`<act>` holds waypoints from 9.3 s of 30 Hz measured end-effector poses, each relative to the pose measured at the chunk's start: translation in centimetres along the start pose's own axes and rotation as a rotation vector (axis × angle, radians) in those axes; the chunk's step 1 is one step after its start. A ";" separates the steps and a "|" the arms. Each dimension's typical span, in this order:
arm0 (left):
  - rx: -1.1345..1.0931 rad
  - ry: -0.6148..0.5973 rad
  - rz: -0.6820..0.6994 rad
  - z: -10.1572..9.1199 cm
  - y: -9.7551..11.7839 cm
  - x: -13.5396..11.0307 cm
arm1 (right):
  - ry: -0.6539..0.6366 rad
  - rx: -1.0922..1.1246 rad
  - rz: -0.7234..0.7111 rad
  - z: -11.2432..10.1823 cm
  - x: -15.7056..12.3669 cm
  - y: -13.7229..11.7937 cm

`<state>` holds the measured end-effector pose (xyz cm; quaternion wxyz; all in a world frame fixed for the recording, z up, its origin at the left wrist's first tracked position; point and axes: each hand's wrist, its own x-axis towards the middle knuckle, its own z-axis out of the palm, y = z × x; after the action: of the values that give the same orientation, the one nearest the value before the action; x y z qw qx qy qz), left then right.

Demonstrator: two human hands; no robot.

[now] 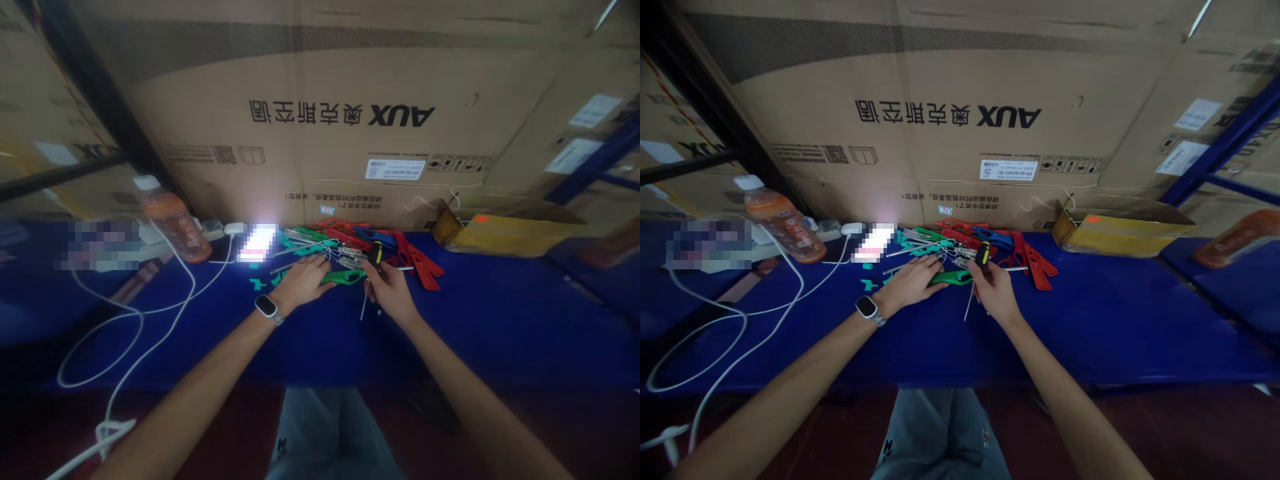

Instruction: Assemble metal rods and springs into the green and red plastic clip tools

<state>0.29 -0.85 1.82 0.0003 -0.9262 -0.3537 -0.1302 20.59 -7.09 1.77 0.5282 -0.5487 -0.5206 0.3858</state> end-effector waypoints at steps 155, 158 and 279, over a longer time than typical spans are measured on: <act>-1.540 0.499 -0.645 -1.2 -2.1 -0.2 | 0.100 -0.661 -0.679 0.6 3.2 0.2; -1.533 0.450 -0.619 -0.5 -1.3 0.1 | 0.127 -0.810 -0.481 -1.4 3.9 0.7; 0.013 0.241 -0.252 0.2 0.5 -2.8 | -0.124 -1.295 -0.254 2.7 8.2 -2.7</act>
<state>-1.36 -3.08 1.02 0.0324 -0.8522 -0.4652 -0.2371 18.79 1.12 5.04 0.1020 -0.6664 -0.7375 -0.0395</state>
